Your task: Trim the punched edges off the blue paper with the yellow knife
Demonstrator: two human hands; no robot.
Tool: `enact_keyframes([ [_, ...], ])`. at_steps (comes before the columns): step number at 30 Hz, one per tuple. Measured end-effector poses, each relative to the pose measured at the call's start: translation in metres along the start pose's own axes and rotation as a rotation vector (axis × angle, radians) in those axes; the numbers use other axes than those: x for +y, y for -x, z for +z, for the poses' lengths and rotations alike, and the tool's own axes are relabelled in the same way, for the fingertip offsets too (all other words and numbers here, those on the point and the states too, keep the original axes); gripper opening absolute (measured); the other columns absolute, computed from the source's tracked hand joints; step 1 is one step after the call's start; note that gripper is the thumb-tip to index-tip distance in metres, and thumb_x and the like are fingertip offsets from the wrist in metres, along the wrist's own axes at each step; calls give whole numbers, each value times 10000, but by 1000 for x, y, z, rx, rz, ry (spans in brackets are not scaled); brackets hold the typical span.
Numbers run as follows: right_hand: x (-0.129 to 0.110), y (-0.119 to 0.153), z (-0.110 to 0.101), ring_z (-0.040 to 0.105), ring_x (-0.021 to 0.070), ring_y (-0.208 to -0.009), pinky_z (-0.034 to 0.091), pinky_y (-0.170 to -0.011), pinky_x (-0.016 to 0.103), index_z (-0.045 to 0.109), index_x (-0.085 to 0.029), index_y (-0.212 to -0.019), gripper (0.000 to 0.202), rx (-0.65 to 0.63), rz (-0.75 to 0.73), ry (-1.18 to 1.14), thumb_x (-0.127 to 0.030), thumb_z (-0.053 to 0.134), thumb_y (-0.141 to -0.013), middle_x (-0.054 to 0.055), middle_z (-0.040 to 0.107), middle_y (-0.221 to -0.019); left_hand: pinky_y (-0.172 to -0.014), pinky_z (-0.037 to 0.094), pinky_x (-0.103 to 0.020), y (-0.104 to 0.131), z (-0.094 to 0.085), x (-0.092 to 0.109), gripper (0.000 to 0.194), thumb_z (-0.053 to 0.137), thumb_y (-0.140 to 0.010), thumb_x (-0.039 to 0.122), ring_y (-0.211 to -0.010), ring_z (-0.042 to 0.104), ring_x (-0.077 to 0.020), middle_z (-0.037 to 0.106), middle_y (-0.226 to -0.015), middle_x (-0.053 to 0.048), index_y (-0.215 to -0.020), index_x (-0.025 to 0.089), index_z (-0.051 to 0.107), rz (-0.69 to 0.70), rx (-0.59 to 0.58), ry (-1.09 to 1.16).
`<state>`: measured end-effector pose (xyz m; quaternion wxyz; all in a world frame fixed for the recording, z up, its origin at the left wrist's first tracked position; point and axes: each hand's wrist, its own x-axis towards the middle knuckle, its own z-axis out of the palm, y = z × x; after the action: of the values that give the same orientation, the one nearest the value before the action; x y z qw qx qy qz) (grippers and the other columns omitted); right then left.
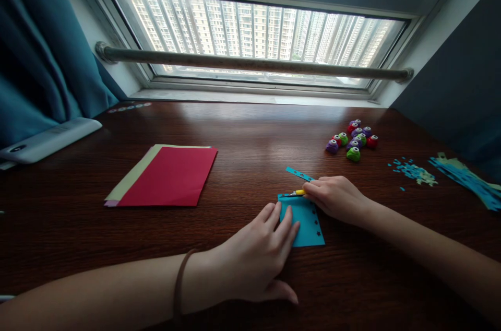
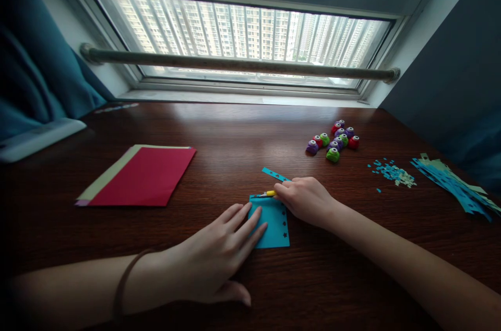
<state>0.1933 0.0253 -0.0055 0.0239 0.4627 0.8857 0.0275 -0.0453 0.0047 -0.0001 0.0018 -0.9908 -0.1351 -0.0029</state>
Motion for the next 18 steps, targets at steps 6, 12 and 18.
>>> enact_keyframes([
  [6, 0, -1, 0, 541, 161, -701, 215, -564, 282, 476, -205, -830, 181, 8, -4, 16, -276, 360, -949, -15, 596, -762, -1014, 254, -524, -1, -4, 0, 876, 167, -802, 710, -1201, 344, -414, 392, -1290, -251, -1304, 13, 336, -10, -7, 10],
  [12, -1, -2, 0, 530, 168, -670, 181, -537, 285, 470, -210, -825, 132, 14, -27, 72, -250, 402, -931, -18, 583, -731, -1006, 263, -528, -1, -3, 1, 884, 167, -795, 718, -1210, 323, -427, 387, -1292, -250, -1302, 13, 338, -18, -9, 8],
  [18, -3, -1, 0, 521, 169, -653, 175, -529, 285, 482, -205, -823, 99, 25, -29, 77, -214, 441, -912, -12, 583, -733, -988, 281, -539, -1, -5, 1, 865, 185, -799, 714, -1217, 315, -431, 396, -1282, -249, -1297, 25, 348, -25, -14, 29],
])
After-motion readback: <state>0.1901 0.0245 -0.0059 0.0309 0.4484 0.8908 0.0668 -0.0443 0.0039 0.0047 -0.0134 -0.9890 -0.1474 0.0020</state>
